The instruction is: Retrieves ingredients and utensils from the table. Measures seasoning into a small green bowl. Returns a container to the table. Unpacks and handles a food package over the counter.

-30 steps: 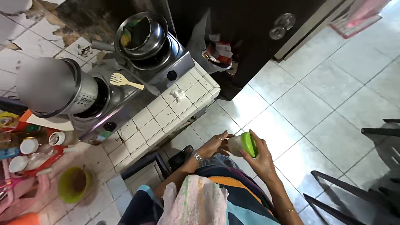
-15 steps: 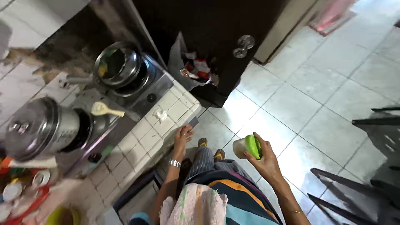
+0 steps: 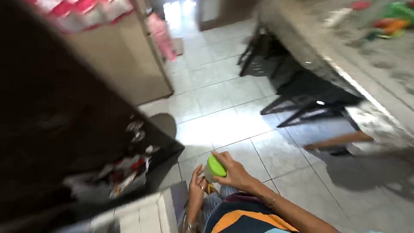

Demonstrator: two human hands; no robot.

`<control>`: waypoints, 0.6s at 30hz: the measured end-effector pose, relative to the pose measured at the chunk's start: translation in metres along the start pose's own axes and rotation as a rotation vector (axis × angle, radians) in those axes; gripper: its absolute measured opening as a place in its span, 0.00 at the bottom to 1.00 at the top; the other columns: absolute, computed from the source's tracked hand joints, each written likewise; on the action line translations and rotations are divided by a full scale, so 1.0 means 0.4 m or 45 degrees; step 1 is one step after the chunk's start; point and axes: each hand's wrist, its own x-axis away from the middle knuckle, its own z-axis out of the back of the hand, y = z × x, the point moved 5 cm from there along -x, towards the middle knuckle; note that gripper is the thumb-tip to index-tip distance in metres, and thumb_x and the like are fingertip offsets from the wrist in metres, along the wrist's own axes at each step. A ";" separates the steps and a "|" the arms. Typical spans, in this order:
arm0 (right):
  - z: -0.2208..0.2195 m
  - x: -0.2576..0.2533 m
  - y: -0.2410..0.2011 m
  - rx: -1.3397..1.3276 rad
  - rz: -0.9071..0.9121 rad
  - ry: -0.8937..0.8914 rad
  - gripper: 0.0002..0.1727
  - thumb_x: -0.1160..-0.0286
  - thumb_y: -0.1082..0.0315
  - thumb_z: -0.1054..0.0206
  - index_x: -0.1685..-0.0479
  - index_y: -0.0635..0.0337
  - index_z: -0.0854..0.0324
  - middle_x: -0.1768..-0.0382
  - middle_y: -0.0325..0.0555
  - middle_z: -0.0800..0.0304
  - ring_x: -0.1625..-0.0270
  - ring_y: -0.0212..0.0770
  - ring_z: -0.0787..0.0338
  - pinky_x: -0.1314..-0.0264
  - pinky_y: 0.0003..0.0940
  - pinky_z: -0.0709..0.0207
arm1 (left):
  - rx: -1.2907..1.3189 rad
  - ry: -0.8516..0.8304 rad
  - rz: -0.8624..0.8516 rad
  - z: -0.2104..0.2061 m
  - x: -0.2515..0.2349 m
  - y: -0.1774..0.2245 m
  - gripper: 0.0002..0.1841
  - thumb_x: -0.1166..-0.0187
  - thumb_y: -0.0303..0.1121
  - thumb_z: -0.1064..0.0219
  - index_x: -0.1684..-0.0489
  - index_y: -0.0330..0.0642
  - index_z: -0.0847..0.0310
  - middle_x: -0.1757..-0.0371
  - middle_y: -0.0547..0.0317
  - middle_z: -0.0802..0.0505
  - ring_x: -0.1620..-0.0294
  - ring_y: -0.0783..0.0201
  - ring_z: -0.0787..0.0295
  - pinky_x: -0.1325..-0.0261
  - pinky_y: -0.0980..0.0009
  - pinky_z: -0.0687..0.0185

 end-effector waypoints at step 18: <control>0.558 -0.172 0.391 -0.175 -0.124 0.242 0.58 0.40 0.44 0.16 0.05 0.46 0.44 0.18 0.64 0.33 0.34 0.61 0.14 0.42 0.60 0.16 | -0.350 -0.411 -0.366 -0.595 -0.524 0.226 0.50 0.44 0.25 0.18 0.16 0.23 0.45 0.26 0.29 0.20 0.31 0.55 0.14 0.30 0.62 0.17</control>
